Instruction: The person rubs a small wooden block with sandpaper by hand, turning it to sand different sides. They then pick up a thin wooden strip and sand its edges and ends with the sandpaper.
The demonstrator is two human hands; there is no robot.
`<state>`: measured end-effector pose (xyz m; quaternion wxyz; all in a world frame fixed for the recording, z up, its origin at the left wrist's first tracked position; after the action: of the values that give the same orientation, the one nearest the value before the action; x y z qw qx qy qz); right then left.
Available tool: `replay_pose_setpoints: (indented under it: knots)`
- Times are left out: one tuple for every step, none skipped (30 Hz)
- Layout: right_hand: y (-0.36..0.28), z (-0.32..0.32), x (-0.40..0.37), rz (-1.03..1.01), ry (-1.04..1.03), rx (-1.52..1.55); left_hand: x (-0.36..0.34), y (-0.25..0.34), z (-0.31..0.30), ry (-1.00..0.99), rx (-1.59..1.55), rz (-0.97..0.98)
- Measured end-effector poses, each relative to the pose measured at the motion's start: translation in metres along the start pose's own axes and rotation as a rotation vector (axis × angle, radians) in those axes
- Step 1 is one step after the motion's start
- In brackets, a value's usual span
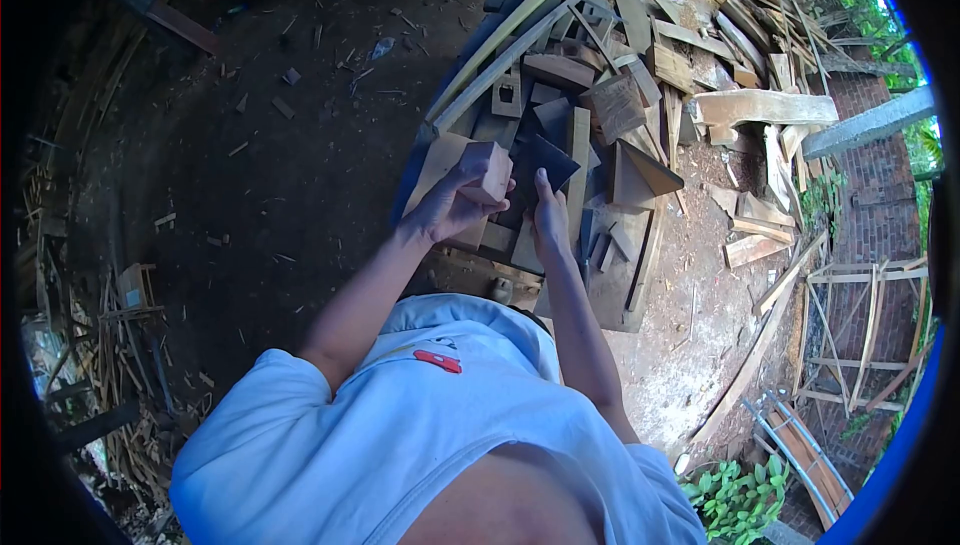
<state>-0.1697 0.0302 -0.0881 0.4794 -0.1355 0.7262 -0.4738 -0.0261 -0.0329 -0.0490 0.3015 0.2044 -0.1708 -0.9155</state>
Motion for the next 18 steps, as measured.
replay_pose_setpoints:
  knots:
    - [0.009, 0.002, 0.003, -0.043, -0.006, 0.02, 0.0, 0.0, 0.0, -0.06, -0.001, 0.001]
    - [0.021, 0.001, 0.006, -0.041, -0.006, 0.025, 0.0, -0.001, -0.002, -0.059, 0.003, -0.002]
    - [0.027, 0.002, 0.004, -0.028, -0.04, 0.029, 0.0, -0.001, -0.002, -0.028, 0.018, 0.008]
    - [0.032, 0.002, 0.003, -0.014, -0.072, 0.034, 0.0, -0.001, -0.003, 0.003, 0.033, 0.015]
    - [0.035, 0.002, 0.005, -0.01, -0.069, 0.04, -0.001, -0.001, -0.001, 0.004, 0.038, 0.009]
    - [0.036, 0.002, 0.004, -0.004, -0.056, 0.069, -0.002, -0.001, 0.001, -0.014, -0.028, -0.016]
    - [0.037, 0.002, 0.004, 0.001, -0.041, 0.098, -0.001, -0.002, 0.004, -0.033, -0.094, -0.042]
    - [0.036, 0.001, 0.004, 0.003, -0.036, 0.107, -0.001, -0.002, 0.005, -0.034, -0.088, -0.05]
    - [0.033, -0.001, 0.004, 0.013, -0.006, 0.084, -0.002, -0.002, 0.005, -0.03, -0.069, -0.043]
    - [0.032, -0.003, 0.003, 0.024, 0.024, 0.061, -0.002, 0.0, 0.004, -0.026, -0.049, -0.035]
    - [0.031, -0.004, 0.003, 0.025, 0.026, 0.068, -0.002, 0.001, 0.003, -0.026, -0.043, -0.04]
    - [0.028, -0.005, 0.002, 0.01, 0.007, 0.095, -0.002, 0.002, 0.003, -0.038, -0.05, -0.046]
    - [0.026, -0.004, 0.001, -0.004, -0.012, 0.119, -0.002, 0.003, 0.002, -0.049, -0.057, -0.052]
    - [0.025, -0.003, -0.001, -0.002, -0.013, 0.123, -0.001, 0.003, 0.0, -0.046, -0.054, -0.053]
    - [0.016, -0.002, -0.01, -0.026, -0.022, 0.158, 0.0, 0.003, -0.004, -0.012, -0.106, -0.038]
    - [0.01, -0.001, -0.016, -0.048, -0.029, 0.193, 0.001, 0.002, -0.008, 0.023, -0.159, -0.025]
    - [0.01, 0.001, -0.018, -0.046, -0.027, 0.197, 0.002, 0.0, -0.009, 0.024, -0.156, -0.029]
    - [0.005, 0.003, -0.02, -0.087, -0.044, 0.142, 0.004, -0.002, -0.011, 0.055, -0.142, -0.003]
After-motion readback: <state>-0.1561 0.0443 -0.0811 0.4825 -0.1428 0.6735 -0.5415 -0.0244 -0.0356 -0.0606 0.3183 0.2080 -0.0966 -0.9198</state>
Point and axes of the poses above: each hand's wrist, its own x-axis towards the middle knuckle, its own z-axis out of the palm, y = z × x, the point moved 5 cm from there along x, towards the middle knuckle, and after that the axes turned 4 degrees about -x, right-handed, at the moved point
